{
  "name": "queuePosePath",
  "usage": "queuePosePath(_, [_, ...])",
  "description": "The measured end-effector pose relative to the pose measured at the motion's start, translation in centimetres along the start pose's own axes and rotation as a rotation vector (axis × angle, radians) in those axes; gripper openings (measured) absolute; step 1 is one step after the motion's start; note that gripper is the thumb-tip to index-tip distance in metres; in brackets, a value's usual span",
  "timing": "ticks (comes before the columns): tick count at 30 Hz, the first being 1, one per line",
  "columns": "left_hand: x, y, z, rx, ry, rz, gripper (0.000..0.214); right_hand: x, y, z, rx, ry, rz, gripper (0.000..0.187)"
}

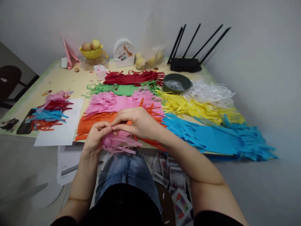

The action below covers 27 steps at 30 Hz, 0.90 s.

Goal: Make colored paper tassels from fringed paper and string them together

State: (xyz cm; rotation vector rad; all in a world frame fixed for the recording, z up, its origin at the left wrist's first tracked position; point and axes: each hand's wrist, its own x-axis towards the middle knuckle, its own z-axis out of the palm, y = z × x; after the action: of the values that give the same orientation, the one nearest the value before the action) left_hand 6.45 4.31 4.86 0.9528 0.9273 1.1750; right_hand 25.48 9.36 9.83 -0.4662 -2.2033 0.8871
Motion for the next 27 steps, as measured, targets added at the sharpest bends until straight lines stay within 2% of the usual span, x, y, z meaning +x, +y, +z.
queuePosePath(6, [-0.5, -0.2, -0.5, -0.118, 0.102, 0.001, 0.036, 1.2, -0.1, -0.3, 0.072, 0.069, 0.128, 0.006])
queuePosePath(10, [-0.8, -0.3, -0.9, -0.133, 0.144, -0.014, 0.037, 1.9, 0.5, 0.5, 0.189, 0.076, 0.225, 0.01])
queuePosePath(13, [-1.3, -0.7, -1.2, -0.106, 0.124, -0.04, 0.038, 2.5, 1.0, 1.5, 0.26, 0.067, 0.271, 0.016])
queuePosePath(15, [-1.5, -0.6, -2.0, -0.038, 0.077, -0.06, 0.039, 2.7, 1.3, 1.9, 0.287, 0.074, 0.297, 0.018])
queuePosePath(17, [-1.2, 0.5, -4.3, 0.134, 0.056, -0.045, 0.042, 2.3, 1.6, 2.0, 0.311, 0.093, 0.307, 0.02])
queuePosePath(19, [0.0, 3.3, -8.1, 0.42, 0.163, 0.091, 0.045, 1.4, 2.0, 1.6, 0.337, 0.119, 0.301, 0.033])
queuePosePath(20, [0.9, 5.3, -10.5, 0.597, 0.307, 0.252, 0.046, 0.8, 2.2, 1.4, 0.339, 0.138, 0.298, 0.041])
queuePosePath(21, [2.0, 7.5, -13.0, 0.78, 0.511, 0.454, 0.049, 0.0, 2.4, 1.1, 0.326, 0.165, 0.303, 0.045])
queuePosePath(22, [3.3, 9.8, -15.5, 0.833, 0.655, 0.566, 0.052, -0.8, 2.5, 0.9, 0.298, 0.2, 0.313, 0.046])
queuePosePath(24, [6.0, 13.7, -20.0, 0.935, 0.821, 0.701, 0.045, -2.3, 2.8, 0.7, 0.219, 0.28, 0.341, 0.037])
queuePosePath(25, [7.3, 14.9, -21.8, 1.17, 0.831, 0.726, 0.043, -3.0, 2.8, 0.7, 0.181, 0.319, 0.351, 0.033])
queuePosePath(27, [9.6, 15.3, -24.2, 1.396, 0.767, 0.662, 0.043, -4.5, 3.1, 0.8, 0.121, 0.37, 0.362, 0.029])
